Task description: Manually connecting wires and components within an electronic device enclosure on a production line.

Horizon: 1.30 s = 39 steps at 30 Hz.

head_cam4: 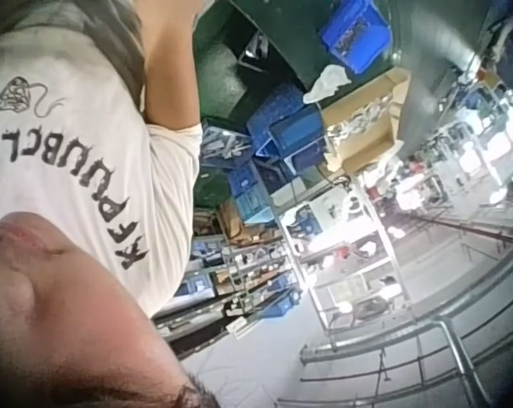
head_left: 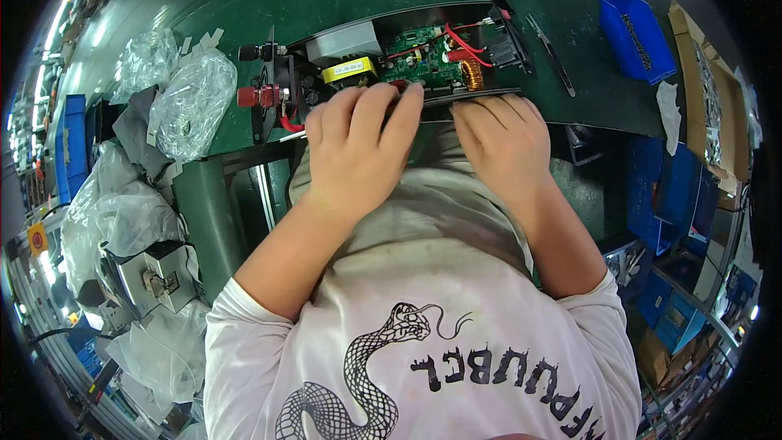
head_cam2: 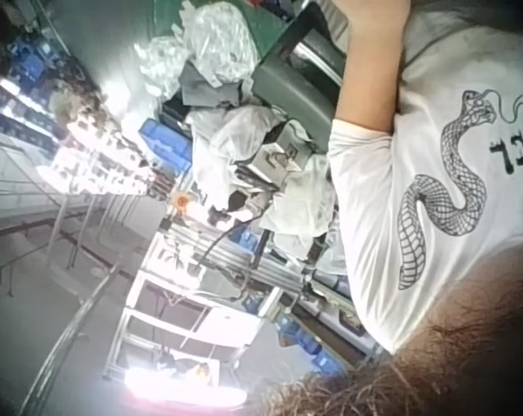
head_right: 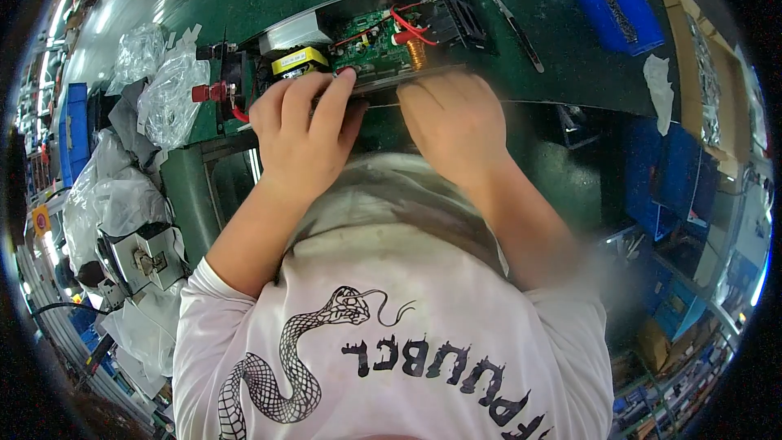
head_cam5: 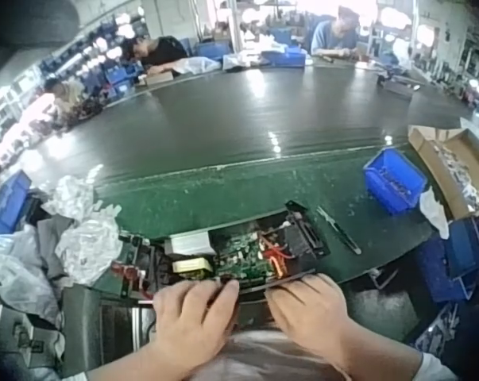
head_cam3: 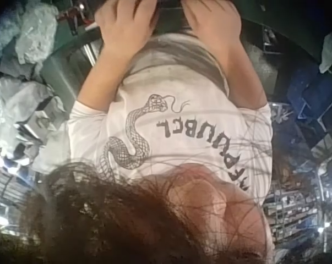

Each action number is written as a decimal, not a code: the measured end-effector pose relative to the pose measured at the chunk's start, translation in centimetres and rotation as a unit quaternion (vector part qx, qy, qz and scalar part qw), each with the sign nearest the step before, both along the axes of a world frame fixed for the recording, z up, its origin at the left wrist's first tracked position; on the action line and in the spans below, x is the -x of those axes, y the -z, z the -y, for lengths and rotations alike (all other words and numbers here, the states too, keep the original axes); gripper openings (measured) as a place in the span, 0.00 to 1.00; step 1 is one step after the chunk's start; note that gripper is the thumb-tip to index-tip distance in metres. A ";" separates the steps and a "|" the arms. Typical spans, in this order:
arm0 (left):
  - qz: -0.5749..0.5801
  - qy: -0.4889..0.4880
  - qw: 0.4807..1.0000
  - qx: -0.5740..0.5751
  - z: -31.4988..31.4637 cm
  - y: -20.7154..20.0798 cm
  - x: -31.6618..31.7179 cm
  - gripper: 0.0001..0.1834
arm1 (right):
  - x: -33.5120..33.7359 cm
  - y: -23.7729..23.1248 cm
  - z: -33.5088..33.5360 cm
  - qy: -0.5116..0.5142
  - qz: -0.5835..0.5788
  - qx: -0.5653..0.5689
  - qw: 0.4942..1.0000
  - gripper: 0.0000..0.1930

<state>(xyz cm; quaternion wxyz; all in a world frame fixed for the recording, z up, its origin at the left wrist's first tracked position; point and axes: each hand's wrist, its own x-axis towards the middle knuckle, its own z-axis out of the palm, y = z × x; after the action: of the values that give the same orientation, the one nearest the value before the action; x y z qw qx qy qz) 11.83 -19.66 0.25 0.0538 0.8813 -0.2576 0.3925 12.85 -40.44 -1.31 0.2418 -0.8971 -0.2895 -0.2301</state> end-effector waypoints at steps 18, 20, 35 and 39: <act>-0.175 0.053 0.983 0.022 -1.3 0.0 -0.5 0.16 | -2.0 -0.6 1.9 0.011 0.042 0.057 0.997 0.22; -0.171 0.052 0.984 0.016 -1.3 -0.1 -0.5 0.16 | -2.5 -0.5 1.8 0.007 0.047 0.059 0.997 0.21; -0.180 0.064 0.979 0.067 -1.2 0.4 -0.5 0.22 | -4.1 0.7 3.1 -0.055 0.070 0.028 0.996 0.18; -0.189 0.062 0.978 0.060 -1.3 0.3 -0.4 0.23 | -4.1 0.9 2.9 -0.047 0.083 0.017 0.995 0.18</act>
<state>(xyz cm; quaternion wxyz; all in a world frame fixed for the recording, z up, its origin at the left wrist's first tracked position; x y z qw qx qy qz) 12.24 -18.40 -0.06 0.1783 0.9172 -0.2726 0.2297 16.99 -43.36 -2.24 0.2127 -0.8641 -0.3545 -0.2870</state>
